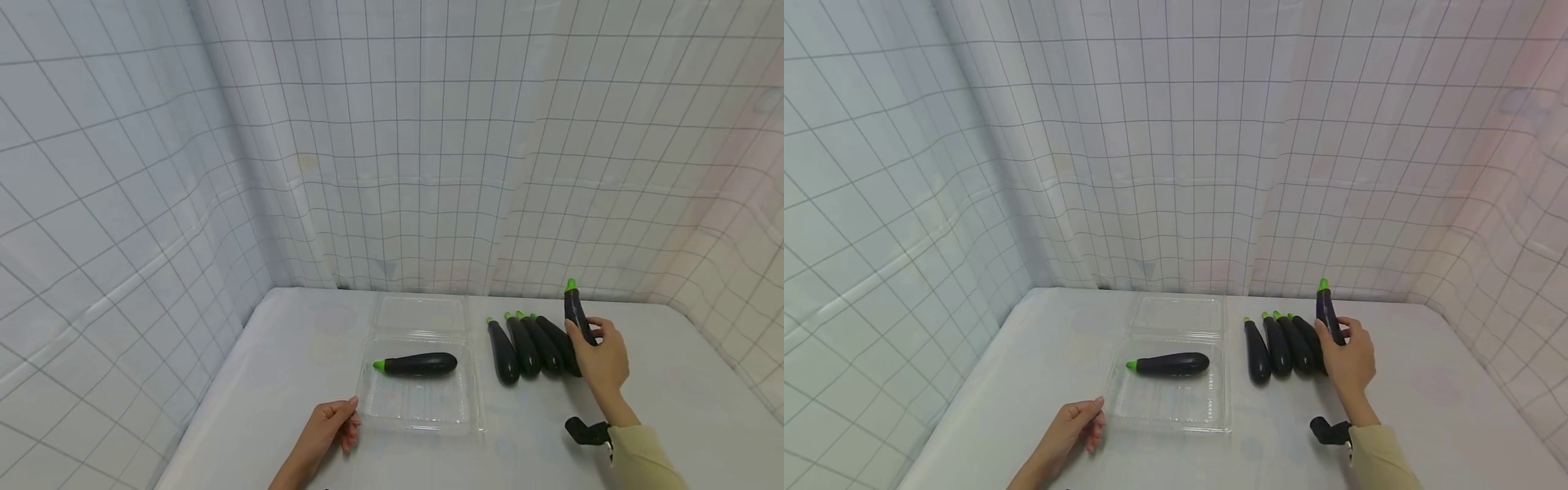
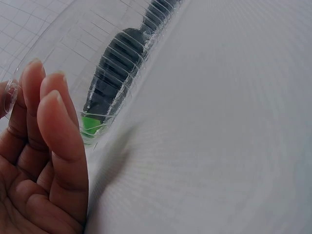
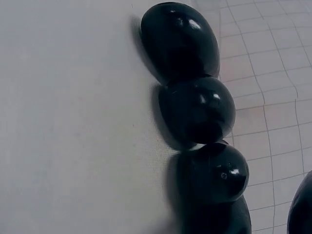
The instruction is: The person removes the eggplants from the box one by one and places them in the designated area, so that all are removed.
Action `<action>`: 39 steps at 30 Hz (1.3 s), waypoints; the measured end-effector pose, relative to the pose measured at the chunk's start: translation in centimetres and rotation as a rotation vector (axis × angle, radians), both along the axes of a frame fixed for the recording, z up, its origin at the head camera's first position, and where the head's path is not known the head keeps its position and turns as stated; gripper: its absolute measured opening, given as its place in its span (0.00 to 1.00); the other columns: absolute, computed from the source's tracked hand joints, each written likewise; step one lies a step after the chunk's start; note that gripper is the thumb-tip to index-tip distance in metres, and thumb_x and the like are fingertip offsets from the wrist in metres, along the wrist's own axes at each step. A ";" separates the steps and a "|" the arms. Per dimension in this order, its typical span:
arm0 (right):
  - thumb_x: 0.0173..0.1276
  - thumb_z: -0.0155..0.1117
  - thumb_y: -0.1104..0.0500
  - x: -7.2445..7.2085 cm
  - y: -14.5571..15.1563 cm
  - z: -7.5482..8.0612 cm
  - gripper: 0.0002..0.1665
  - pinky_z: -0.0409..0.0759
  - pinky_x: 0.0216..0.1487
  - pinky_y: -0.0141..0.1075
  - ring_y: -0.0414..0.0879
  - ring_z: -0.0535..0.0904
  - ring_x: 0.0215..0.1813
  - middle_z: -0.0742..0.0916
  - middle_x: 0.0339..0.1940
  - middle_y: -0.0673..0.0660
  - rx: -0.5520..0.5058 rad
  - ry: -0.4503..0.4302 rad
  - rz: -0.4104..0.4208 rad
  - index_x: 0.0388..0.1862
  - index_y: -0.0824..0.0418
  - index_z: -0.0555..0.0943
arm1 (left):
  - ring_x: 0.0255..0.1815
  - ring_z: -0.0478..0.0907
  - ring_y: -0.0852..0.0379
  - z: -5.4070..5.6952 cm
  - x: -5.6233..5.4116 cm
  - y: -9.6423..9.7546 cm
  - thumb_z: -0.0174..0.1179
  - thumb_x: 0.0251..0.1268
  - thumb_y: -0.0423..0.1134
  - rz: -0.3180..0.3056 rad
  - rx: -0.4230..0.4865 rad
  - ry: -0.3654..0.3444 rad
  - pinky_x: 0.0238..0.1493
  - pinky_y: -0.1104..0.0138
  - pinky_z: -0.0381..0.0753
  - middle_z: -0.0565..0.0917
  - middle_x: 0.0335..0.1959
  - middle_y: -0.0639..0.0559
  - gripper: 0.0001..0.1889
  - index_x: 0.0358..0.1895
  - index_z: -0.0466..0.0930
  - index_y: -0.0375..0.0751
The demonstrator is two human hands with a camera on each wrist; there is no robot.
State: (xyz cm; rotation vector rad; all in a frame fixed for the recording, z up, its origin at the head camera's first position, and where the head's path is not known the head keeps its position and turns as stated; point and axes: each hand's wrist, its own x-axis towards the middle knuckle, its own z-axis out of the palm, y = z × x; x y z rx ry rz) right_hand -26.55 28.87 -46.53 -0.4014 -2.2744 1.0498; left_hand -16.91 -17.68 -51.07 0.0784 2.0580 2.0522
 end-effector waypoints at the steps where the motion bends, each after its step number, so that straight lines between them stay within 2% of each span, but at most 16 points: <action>1: 0.65 0.61 0.40 -0.1 0.1 0.0 0.32 0.64 0.26 0.43 0.54 0.71 0.36 0.79 0.42 0.64 0.004 -0.012 -0.002 0.57 0.62 0.75 | 0.15 0.72 0.61 0.0 0.0 0.0 0.51 0.72 0.50 0.001 0.000 0.000 0.17 0.71 0.75 0.76 0.16 0.51 0.22 0.24 0.77 0.37; 7: 0.66 0.58 0.38 -0.4 1.1 0.1 0.34 0.66 0.26 0.44 0.58 0.72 0.39 0.79 0.43 0.67 0.042 -0.076 -0.003 0.58 0.64 0.74 | 0.15 0.72 0.61 0.0 0.0 0.0 0.51 0.72 0.50 0.001 0.002 -0.002 0.17 0.71 0.75 0.76 0.16 0.52 0.22 0.24 0.77 0.37; 16: 0.67 0.52 0.34 -0.9 2.7 -0.2 0.39 0.70 0.30 0.54 0.65 0.72 0.46 0.77 0.47 0.71 0.071 -0.208 -0.027 0.60 0.65 0.72 | 0.15 0.72 0.61 0.1 0.1 0.0 0.52 0.71 0.51 -0.001 0.006 0.002 0.16 0.71 0.75 0.77 0.16 0.52 0.23 0.25 0.77 0.33; 27: 0.67 0.50 0.34 -1.1 3.8 -0.2 0.40 0.70 0.32 0.57 0.67 0.70 0.48 0.76 0.47 0.72 0.082 -0.276 -0.010 0.61 0.66 0.70 | 0.16 0.73 0.61 0.3 0.1 -0.1 0.52 0.72 0.48 0.007 0.020 -0.009 0.17 0.71 0.75 0.76 0.16 0.51 0.22 0.25 0.77 0.34; 34: 0.68 0.49 0.33 -1.5 4.3 -0.7 0.41 0.69 0.34 0.58 0.69 0.67 0.50 0.75 0.48 0.73 0.086 -0.329 -0.001 0.62 0.67 0.69 | 0.16 0.73 0.60 0.3 0.1 0.0 0.48 0.75 0.43 -0.017 0.027 0.003 0.17 0.71 0.75 0.76 0.16 0.50 0.21 0.25 0.77 0.31; 39: 0.67 0.48 0.32 -1.9 4.7 -1.4 0.42 0.69 0.33 0.57 0.69 0.66 0.51 0.74 0.48 0.74 0.095 -0.365 -0.007 0.62 0.66 0.69 | 0.15 0.72 0.60 0.2 0.1 -0.1 0.51 0.73 0.46 0.002 0.022 -0.002 0.17 0.71 0.75 0.76 0.16 0.50 0.24 0.27 0.76 0.26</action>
